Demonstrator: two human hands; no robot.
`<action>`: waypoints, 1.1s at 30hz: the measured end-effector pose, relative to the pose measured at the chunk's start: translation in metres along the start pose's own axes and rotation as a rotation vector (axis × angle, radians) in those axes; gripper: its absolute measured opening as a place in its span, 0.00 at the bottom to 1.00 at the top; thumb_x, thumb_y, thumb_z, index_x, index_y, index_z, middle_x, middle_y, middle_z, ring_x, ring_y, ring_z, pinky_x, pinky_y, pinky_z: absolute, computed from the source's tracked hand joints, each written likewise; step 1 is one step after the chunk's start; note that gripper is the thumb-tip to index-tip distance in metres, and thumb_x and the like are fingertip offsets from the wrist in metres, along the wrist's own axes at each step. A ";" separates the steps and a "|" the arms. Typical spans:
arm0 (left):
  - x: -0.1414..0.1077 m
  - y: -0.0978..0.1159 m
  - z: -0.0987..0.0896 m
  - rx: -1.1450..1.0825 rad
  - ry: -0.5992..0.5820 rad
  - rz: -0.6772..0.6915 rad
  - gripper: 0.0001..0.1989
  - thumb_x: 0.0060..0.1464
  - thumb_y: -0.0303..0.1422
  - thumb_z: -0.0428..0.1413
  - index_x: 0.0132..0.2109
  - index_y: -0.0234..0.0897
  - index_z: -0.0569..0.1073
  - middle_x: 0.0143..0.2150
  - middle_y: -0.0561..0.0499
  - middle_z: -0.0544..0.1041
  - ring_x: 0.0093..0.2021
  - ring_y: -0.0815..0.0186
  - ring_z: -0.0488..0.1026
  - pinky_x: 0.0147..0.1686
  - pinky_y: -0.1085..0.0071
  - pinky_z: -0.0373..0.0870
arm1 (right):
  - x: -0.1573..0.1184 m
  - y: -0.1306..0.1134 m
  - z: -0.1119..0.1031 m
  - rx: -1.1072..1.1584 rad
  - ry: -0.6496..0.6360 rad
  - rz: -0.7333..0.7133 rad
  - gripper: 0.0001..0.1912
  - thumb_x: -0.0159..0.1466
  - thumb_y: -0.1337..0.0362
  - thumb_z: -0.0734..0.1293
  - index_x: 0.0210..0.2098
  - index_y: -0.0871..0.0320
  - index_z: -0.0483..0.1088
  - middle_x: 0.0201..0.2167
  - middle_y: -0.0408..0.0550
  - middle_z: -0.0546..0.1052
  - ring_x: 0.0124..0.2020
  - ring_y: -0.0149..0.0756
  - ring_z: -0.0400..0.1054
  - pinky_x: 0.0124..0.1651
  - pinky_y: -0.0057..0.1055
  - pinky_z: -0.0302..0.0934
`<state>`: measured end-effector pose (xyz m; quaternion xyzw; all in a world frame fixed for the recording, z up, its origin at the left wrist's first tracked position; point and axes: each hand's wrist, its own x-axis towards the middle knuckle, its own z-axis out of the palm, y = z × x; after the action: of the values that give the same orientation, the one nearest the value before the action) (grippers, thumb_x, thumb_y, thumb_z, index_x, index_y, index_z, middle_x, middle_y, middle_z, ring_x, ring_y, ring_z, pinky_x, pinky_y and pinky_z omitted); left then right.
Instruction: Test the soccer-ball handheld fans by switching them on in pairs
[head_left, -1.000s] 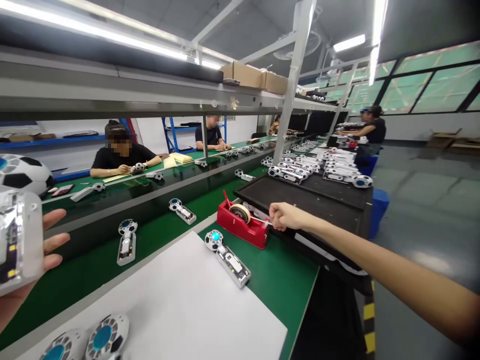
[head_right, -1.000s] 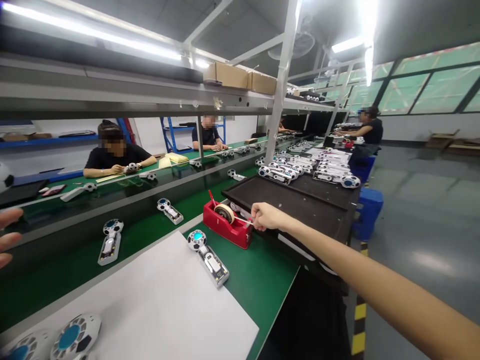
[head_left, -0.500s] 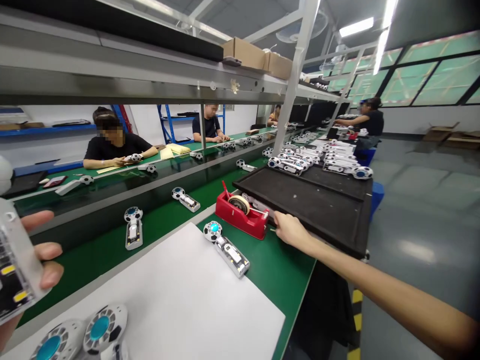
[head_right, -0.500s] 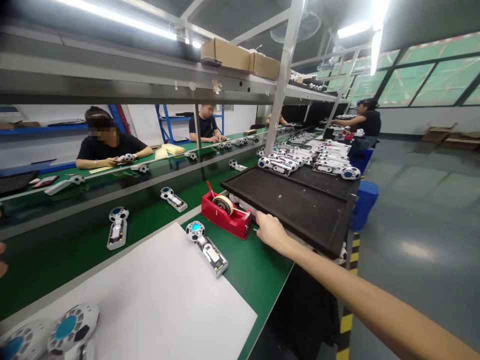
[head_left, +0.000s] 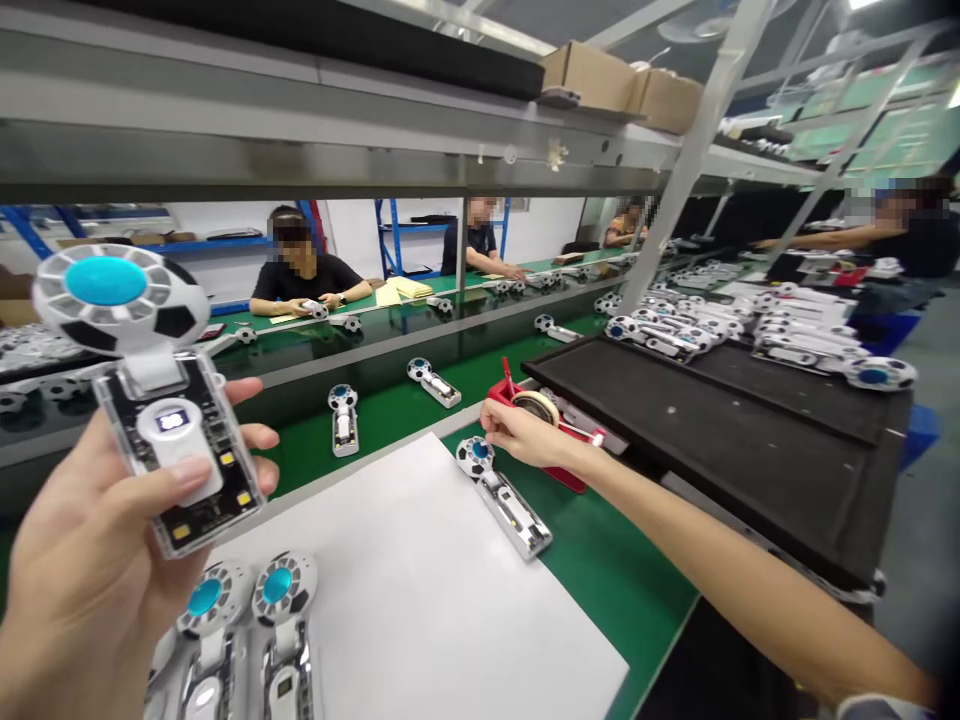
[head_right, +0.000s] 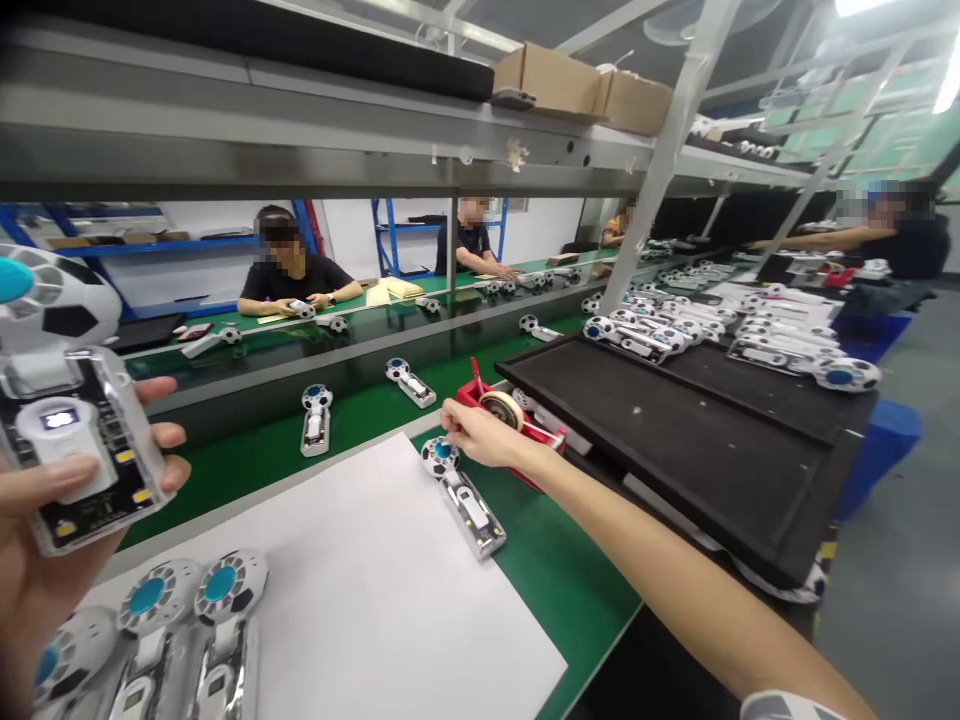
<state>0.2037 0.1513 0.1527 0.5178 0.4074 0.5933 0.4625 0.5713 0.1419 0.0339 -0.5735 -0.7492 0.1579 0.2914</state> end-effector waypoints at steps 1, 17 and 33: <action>-0.003 0.000 0.001 -0.018 -0.026 0.019 0.29 0.35 0.28 0.65 0.50 0.44 0.78 0.52 0.50 0.80 0.30 0.60 0.78 0.20 0.73 0.74 | 0.005 0.003 0.000 0.006 -0.024 -0.020 0.07 0.61 0.71 0.61 0.34 0.55 0.56 0.27 0.40 0.64 0.28 0.32 0.59 0.34 0.29 0.54; 0.002 -0.013 0.001 -0.266 -0.330 0.095 0.26 0.45 0.28 0.64 0.52 0.36 0.69 0.39 0.45 0.81 0.24 0.61 0.77 0.22 0.69 0.75 | 0.005 0.016 0.018 0.046 -0.077 -0.012 0.07 0.66 0.64 0.61 0.33 0.55 0.57 0.27 0.41 0.65 0.28 0.33 0.59 0.34 0.31 0.55; 0.002 -0.024 0.006 -0.437 -0.534 0.109 0.33 0.45 0.23 0.64 0.56 0.41 0.62 0.52 0.43 0.76 0.30 0.65 0.78 0.29 0.69 0.74 | 0.003 0.064 0.036 0.369 -0.188 0.449 0.33 0.64 0.45 0.62 0.62 0.57 0.67 0.65 0.55 0.64 0.62 0.57 0.62 0.43 0.37 0.75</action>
<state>0.2128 0.1593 0.1308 0.5646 0.1071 0.5338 0.6204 0.5979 0.1673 -0.0296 -0.6448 -0.5863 0.4042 0.2777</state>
